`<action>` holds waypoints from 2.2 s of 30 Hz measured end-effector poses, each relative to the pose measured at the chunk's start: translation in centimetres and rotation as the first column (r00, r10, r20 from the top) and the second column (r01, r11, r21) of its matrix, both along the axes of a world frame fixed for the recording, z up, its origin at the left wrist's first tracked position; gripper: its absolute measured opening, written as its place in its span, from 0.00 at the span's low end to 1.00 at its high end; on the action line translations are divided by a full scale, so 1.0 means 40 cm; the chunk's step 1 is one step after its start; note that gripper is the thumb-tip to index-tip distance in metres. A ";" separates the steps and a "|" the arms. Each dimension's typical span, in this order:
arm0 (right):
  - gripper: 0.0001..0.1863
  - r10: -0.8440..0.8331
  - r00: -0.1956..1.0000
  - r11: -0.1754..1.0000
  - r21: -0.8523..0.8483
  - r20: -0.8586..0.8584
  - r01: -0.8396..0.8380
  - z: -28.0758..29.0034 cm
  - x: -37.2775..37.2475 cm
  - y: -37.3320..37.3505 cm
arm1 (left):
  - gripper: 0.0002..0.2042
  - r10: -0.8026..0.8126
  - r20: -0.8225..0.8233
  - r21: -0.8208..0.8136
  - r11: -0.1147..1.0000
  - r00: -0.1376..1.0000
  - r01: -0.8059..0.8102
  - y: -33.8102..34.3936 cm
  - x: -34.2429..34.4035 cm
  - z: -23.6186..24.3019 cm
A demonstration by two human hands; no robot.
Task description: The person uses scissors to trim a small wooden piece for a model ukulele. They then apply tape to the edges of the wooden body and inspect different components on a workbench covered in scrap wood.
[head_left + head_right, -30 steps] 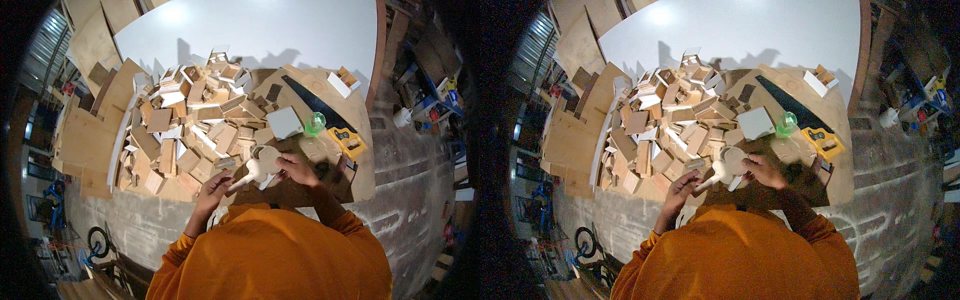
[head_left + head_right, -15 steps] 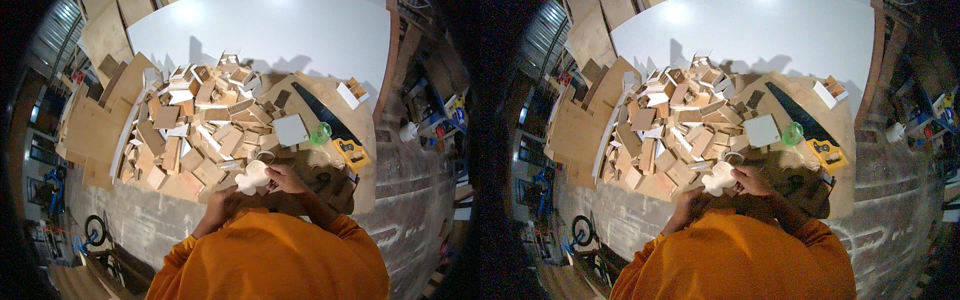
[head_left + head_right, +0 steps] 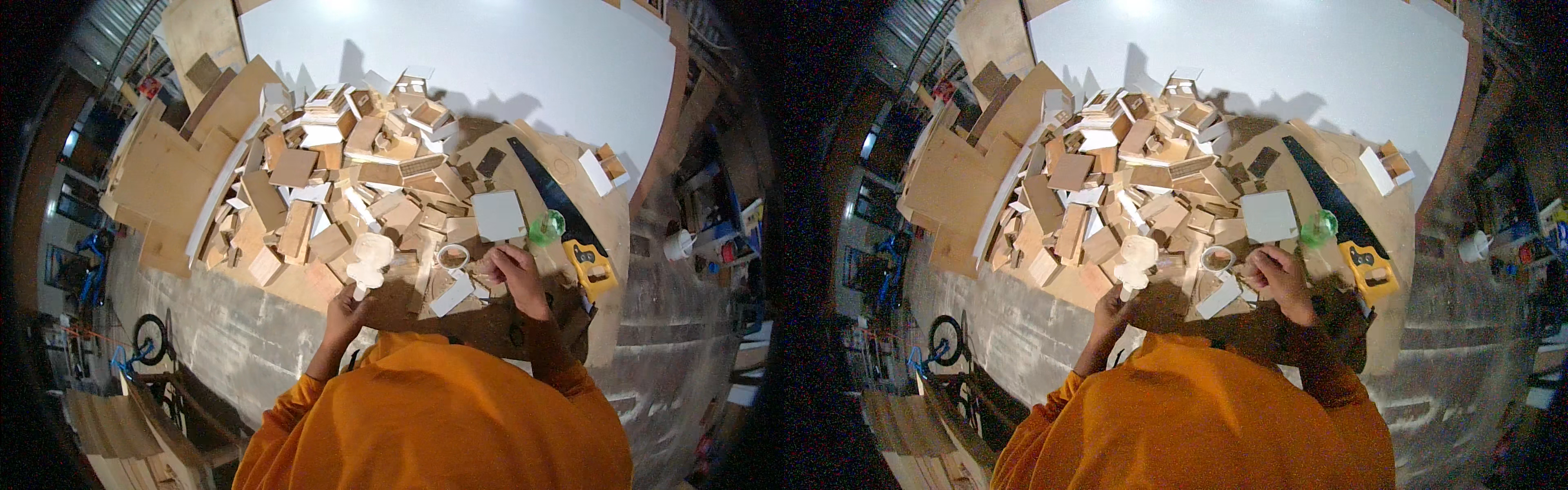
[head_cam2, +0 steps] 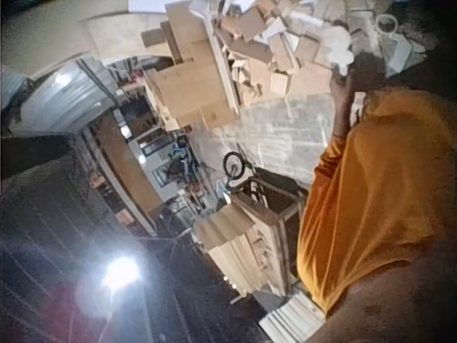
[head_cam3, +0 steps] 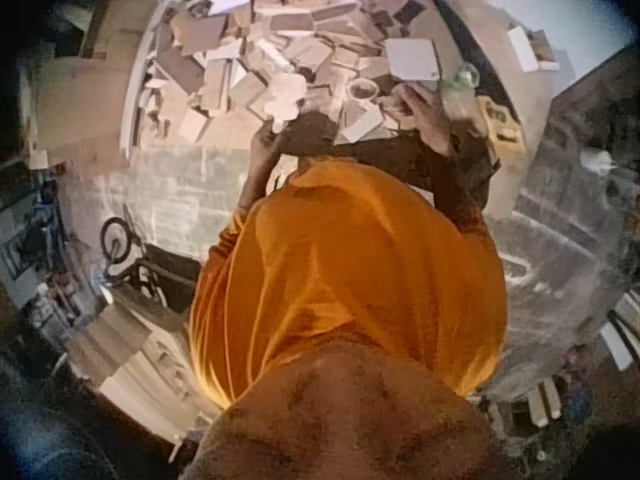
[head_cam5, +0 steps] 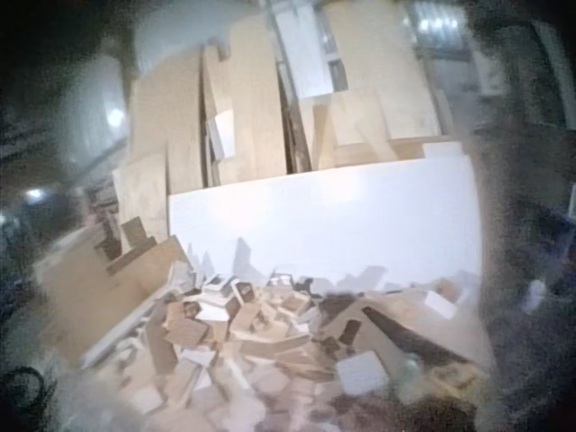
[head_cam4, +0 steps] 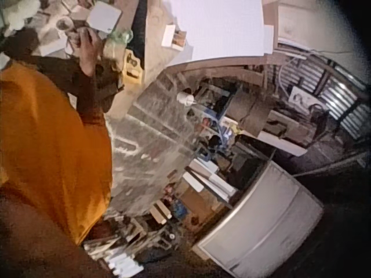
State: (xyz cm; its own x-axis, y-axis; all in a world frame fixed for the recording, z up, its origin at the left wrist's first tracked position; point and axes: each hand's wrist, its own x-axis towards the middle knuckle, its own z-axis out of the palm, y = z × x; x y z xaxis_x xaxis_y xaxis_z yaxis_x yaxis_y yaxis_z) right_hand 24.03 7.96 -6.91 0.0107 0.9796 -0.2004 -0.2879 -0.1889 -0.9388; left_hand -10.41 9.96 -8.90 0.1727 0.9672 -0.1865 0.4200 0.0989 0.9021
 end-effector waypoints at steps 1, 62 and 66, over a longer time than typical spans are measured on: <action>0.11 0.016 1.000 1.000 0.007 0.007 -0.016 -0.001 0.008 -0.002 | 0.18 0.030 0.161 0.026 0.999 0.986 -0.035 0.002 0.000 -0.002; 0.12 -0.213 0.789 0.977 0.102 0.576 0.190 0.059 -0.435 -0.059 | 0.23 0.482 -0.415 0.813 0.578 0.772 0.076 0.631 -0.651 0.120; 0.14 0.012 0.604 0.998 0.024 0.797 -0.053 0.081 -0.478 0.060 | 0.22 0.357 -0.464 0.756 0.637 0.811 0.152 0.479 -0.618 0.078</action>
